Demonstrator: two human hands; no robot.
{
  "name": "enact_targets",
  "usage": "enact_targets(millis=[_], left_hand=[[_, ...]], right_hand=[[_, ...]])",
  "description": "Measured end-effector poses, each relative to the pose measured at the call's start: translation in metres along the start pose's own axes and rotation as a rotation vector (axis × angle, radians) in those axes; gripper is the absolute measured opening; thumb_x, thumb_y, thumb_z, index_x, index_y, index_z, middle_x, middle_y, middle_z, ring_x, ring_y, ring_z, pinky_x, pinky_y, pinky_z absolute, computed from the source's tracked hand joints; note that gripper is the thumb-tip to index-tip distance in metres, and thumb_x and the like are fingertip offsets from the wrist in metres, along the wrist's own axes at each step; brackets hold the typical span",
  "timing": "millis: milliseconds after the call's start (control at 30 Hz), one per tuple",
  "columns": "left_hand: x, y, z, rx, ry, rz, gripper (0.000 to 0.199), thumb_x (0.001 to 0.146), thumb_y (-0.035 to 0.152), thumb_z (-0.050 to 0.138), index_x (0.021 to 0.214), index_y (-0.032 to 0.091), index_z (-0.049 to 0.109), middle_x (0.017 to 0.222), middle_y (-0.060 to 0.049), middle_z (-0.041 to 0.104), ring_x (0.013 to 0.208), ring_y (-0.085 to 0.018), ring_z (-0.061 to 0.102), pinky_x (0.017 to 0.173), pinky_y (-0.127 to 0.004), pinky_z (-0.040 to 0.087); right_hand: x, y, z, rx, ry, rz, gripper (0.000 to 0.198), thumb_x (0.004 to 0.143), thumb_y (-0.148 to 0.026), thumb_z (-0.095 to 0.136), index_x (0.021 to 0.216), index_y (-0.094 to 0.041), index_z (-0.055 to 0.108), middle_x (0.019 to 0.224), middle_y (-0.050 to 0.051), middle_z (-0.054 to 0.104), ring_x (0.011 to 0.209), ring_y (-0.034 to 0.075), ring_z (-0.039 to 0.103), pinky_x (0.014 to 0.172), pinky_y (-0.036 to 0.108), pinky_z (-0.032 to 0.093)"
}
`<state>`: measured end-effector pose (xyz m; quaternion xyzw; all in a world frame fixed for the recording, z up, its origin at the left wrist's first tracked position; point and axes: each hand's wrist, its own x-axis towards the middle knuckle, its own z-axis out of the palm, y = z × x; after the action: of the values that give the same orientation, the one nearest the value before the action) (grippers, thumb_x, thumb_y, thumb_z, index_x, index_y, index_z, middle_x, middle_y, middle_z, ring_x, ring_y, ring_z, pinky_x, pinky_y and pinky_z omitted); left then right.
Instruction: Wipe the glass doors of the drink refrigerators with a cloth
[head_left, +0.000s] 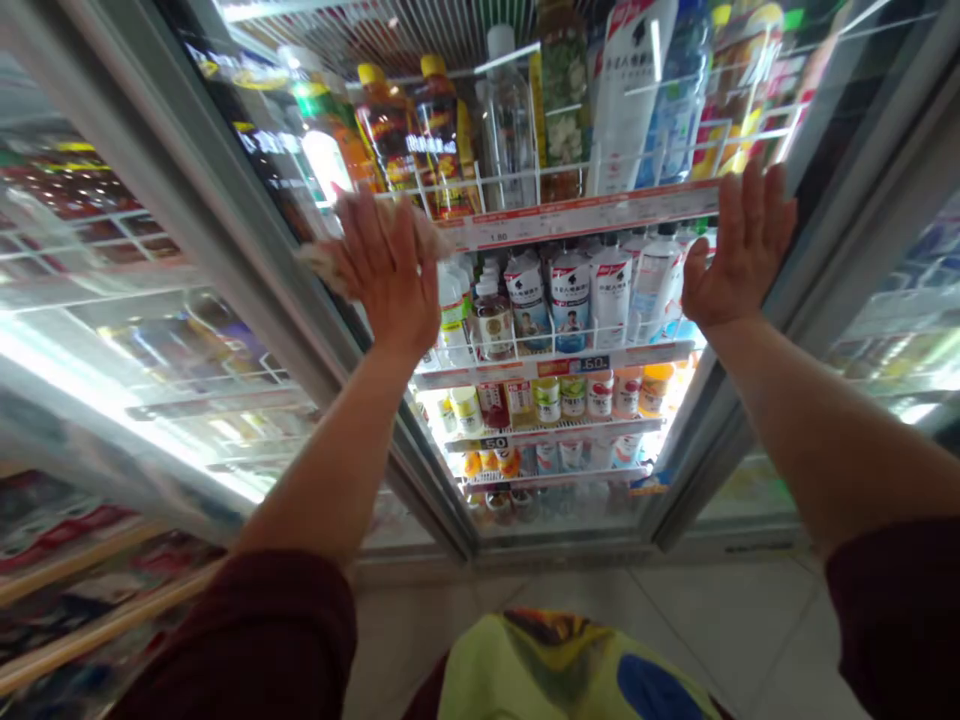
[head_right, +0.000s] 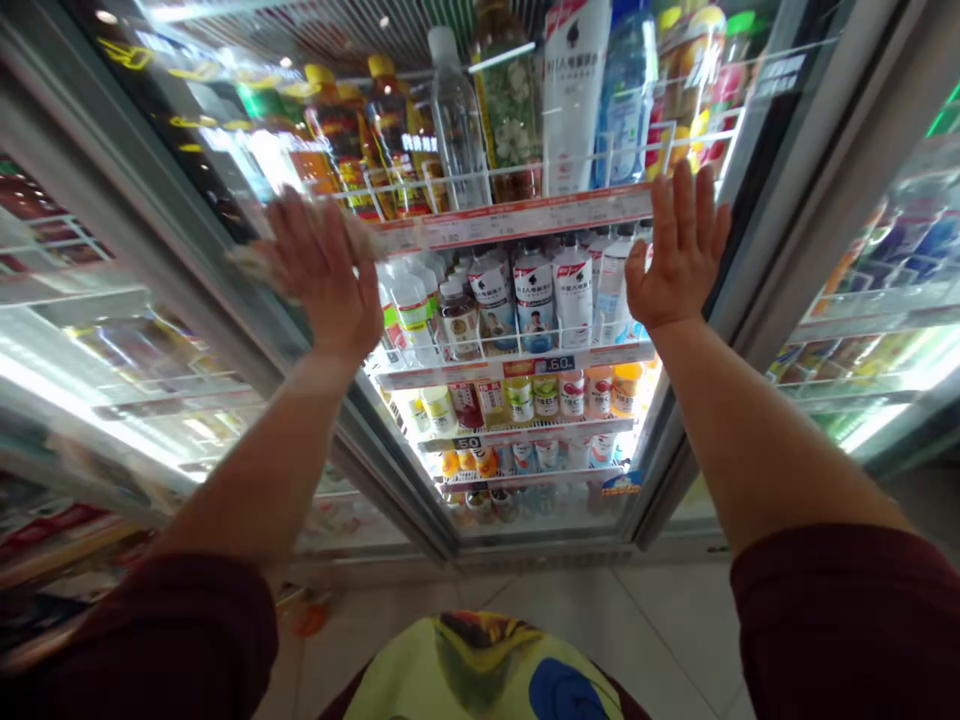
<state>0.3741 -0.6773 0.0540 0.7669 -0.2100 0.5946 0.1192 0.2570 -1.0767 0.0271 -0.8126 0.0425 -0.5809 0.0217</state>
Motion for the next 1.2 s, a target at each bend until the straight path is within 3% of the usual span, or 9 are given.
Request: enact_targets(millis=[133, 233, 333, 533, 633, 733, 1000, 1100, 1200], left_hand=[[-0.162, 0.032, -0.004, -0.177, -0.257, -0.071, 0.054, 0.104, 0.048, 0.034, 0.143, 0.016, 0.056, 0.167, -0.013, 0.030, 0.159, -0.026, -0.004, 0.130, -0.056, 0.006], [-0.213, 0.023, 0.006, -0.182, -0.239, -0.077, 0.045, 0.104, 0.041, 0.040, 0.138, 0.018, 0.060, 0.158, -0.020, 0.043, 0.160, -0.029, 0.005, 0.127, -0.064, 0.013], [-0.173, 0.002, 0.009, -0.168, -0.185, -0.104, 0.049, 0.104, 0.041, 0.040, 0.148, 0.022, 0.050, 0.165, -0.017, 0.033, 0.160, -0.029, 0.002, 0.128, -0.064, 0.009], [0.028, -0.033, -0.024, -0.137, -0.009, -0.125, 0.067, 0.108, 0.049, 0.028, 0.163, 0.011, 0.019, 0.173, -0.011, 0.007, 0.159, -0.034, -0.003, 0.128, -0.062, -0.001], [0.073, -0.036, -0.034, -0.141, 0.017, -0.152, 0.068, 0.109, 0.052, 0.025, 0.163, 0.012, 0.015, 0.173, -0.007, 0.004, 0.159, -0.035, -0.003, 0.128, -0.062, -0.002], [0.037, -0.027, -0.025, -0.131, -0.026, -0.132, 0.064, 0.107, 0.042, 0.035, 0.164, 0.019, 0.018, 0.173, -0.009, 0.005, 0.160, -0.033, -0.005, 0.129, -0.064, -0.002], [-0.182, -0.020, 0.002, -0.133, -0.175, -0.009, 0.058, 0.101, 0.025, 0.045, 0.158, 0.031, 0.037, 0.165, -0.012, 0.034, 0.159, -0.030, 0.009, 0.127, -0.066, 0.019], [-0.155, -0.036, -0.004, -0.150, -0.202, -0.003, 0.052, 0.102, 0.027, 0.043, 0.154, 0.027, 0.044, 0.165, -0.013, 0.034, 0.160, -0.029, 0.006, 0.127, -0.066, 0.014], [-0.063, -0.046, -0.019, -0.162, -0.158, -0.047, 0.053, 0.103, 0.033, 0.042, 0.155, 0.022, 0.043, 0.169, -0.011, 0.025, 0.161, -0.028, 0.001, 0.129, -0.063, 0.008]], right_hand=[[0.000, 0.004, 0.004, -0.001, 0.020, -0.003, 0.067, 0.102, -0.041, 0.028, 0.161, -0.009, 0.027, 0.170, 0.016, 0.023, 0.160, 0.029, 0.011, 0.126, 0.057, 0.009], [0.000, 0.007, 0.008, -0.007, 0.052, -0.039, 0.069, 0.099, -0.042, 0.030, 0.161, -0.011, 0.028, 0.169, 0.015, 0.025, 0.160, 0.029, 0.013, 0.126, 0.058, 0.012], [-0.001, 0.009, 0.011, -0.018, 0.104, -0.062, 0.068, 0.098, -0.043, 0.031, 0.160, -0.013, 0.032, 0.168, 0.015, 0.029, 0.159, 0.029, 0.017, 0.126, 0.058, 0.016], [-0.002, 0.007, 0.011, -0.018, 0.130, -0.042, 0.067, 0.097, -0.044, 0.033, 0.158, -0.018, 0.036, 0.165, 0.014, 0.035, 0.158, 0.030, 0.023, 0.126, 0.057, 0.019], [-0.002, 0.006, 0.009, -0.034, 0.110, -0.018, 0.066, 0.097, -0.046, 0.031, 0.159, -0.022, 0.036, 0.166, 0.011, 0.036, 0.158, 0.028, 0.024, 0.127, 0.055, 0.020], [-0.002, 0.005, 0.010, -0.027, 0.130, -0.008, 0.065, 0.098, -0.046, 0.030, 0.158, -0.023, 0.039, 0.164, 0.011, 0.039, 0.157, 0.028, 0.026, 0.127, 0.053, 0.021], [0.009, -0.007, -0.004, 0.005, 0.169, 0.001, 0.061, 0.093, -0.043, 0.039, 0.148, -0.020, 0.049, 0.153, 0.013, 0.052, 0.148, 0.033, 0.041, 0.120, 0.060, 0.033], [0.049, -0.019, -0.024, 0.034, 0.195, -0.048, 0.057, 0.094, -0.039, 0.041, 0.146, -0.018, 0.051, 0.148, 0.017, 0.055, 0.142, 0.031, 0.045, 0.120, 0.056, 0.033], [0.098, -0.034, -0.035, 0.064, 0.183, -0.033, 0.057, 0.101, -0.038, 0.036, 0.154, -0.017, 0.039, 0.162, 0.014, 0.040, 0.151, 0.028, 0.032, 0.124, 0.056, 0.025]])
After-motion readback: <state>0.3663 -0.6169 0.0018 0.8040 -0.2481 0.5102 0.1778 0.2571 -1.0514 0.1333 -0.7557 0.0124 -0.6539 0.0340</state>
